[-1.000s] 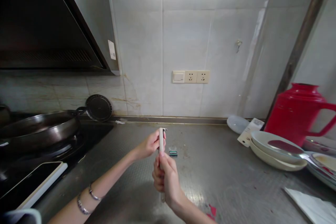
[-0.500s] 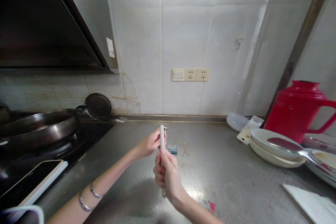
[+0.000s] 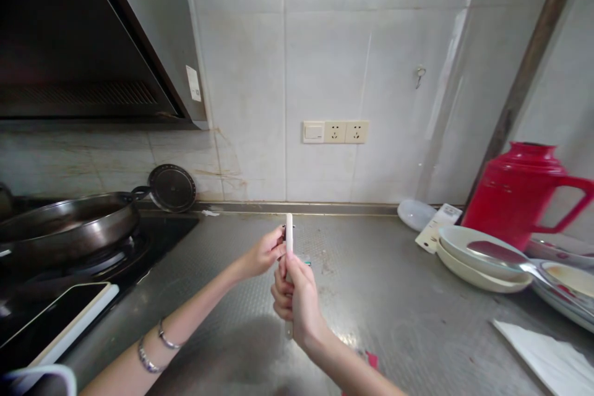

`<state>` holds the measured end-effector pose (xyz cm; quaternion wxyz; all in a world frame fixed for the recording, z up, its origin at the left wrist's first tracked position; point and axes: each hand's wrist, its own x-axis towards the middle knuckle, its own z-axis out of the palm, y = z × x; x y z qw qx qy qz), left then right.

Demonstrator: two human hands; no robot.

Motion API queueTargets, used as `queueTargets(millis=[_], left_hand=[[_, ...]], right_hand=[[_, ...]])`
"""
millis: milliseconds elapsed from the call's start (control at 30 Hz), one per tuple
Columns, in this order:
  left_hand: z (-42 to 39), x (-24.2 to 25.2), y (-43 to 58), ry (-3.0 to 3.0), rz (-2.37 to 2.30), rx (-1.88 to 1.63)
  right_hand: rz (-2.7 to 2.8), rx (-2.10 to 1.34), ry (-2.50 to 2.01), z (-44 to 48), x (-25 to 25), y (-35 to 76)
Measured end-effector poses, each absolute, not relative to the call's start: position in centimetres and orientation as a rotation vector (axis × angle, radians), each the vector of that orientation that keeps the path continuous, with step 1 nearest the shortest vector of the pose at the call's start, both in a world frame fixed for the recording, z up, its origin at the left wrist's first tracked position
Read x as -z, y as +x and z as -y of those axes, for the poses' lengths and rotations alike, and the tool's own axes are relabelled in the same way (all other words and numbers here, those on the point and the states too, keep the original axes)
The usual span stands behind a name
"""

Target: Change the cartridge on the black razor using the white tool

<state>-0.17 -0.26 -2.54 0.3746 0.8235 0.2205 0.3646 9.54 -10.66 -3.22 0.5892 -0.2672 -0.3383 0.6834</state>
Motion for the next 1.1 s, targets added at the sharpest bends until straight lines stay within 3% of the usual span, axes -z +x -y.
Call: queueTargets(millis=[1100], left_hand=[[0.7, 2.3, -0.3, 1.945, -0.500, -0.851]], right_hand=[[0.767, -1.615, -0.582, 11.4, 2.6, 10.2]])
